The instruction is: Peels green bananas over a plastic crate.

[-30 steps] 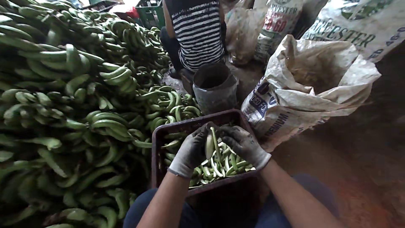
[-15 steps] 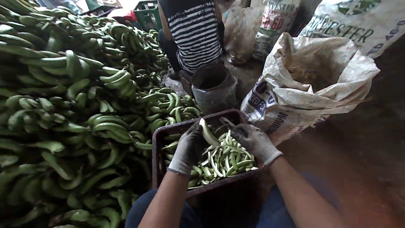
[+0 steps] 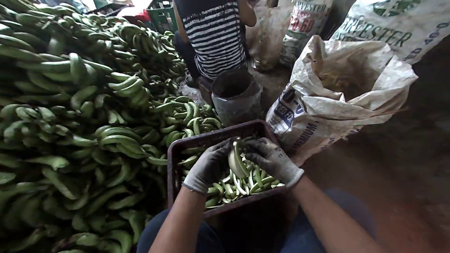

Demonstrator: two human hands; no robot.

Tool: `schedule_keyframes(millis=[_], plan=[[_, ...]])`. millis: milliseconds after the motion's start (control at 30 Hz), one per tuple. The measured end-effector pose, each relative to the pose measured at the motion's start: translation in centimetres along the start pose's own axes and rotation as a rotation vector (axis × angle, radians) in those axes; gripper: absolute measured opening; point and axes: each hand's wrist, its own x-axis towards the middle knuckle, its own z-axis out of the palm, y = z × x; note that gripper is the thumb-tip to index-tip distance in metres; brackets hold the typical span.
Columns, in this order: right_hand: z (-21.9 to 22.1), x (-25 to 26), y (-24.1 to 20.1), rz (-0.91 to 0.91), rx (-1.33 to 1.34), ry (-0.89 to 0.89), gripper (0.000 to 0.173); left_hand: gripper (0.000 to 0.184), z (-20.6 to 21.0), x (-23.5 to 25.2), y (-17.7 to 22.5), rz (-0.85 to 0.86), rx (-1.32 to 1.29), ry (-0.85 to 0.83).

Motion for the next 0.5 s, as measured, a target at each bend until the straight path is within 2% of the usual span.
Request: schedule_keyframes(millis=[100,167,300,400,500], plan=[[-0.9,1.0,1.2,0.241,-0.105,0.003,0.053,0.038,0.2,0.0,-0.1,-0.007,-0.046,-0.033],[-1.7,1.1,1.9,0.289,-0.084,0.050,0.055,0.036,0.3,0.1,0.0,0.022,-0.063,-0.023],[-2.6,-0.1,1.4,0.155,0.022,0.097,0.058,0.037,0.2,0.3,0.5,0.069,-0.048,0.105],[-3.0,-1.7,0.8,-0.006,0.105,-0.012,0.049,0.036,0.2,0.6,0.4,0.112,-0.122,0.199],[-2.9,-2.3,0.4,-0.099,0.057,-0.128,0.047,0.035,-0.2,0.6,0.5,0.118,-0.095,0.234]])
